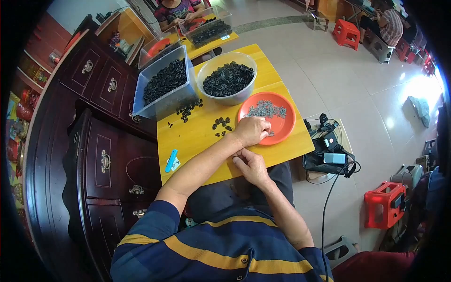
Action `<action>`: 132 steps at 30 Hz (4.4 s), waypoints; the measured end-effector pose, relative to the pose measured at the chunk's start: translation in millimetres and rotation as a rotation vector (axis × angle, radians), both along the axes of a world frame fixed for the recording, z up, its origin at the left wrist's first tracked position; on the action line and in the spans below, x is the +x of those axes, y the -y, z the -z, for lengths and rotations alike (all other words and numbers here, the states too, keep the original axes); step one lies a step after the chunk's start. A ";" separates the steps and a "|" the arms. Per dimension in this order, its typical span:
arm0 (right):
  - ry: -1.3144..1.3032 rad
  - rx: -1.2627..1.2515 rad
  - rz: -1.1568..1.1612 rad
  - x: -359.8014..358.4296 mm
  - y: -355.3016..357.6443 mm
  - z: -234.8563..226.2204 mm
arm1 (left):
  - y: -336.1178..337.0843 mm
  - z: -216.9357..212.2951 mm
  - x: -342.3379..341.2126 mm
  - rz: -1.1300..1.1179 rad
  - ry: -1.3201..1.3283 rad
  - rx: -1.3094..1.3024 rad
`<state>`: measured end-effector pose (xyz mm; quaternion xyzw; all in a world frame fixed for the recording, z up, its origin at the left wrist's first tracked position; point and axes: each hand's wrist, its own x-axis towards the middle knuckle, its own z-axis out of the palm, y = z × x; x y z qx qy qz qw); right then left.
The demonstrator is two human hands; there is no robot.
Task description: The person assembles small black plastic components by hand at a table.
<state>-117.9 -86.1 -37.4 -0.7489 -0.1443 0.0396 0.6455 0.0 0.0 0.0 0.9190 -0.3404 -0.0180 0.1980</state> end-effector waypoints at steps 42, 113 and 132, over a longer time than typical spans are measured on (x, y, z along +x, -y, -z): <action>-0.431 0.564 -0.022 9.4 3.9 2.4 | -79.9 -6.7 -61.7 -0.360 -0.283 -0.757; -0.385 0.433 0.029 6.8 -5.6 7.9 | -151.6 14.0 -36.5 -0.626 0.033 -0.247; -0.453 0.532 0.043 7.1 -2.6 -1.4 | -154.1 27.8 -43.3 -0.567 -0.367 -0.786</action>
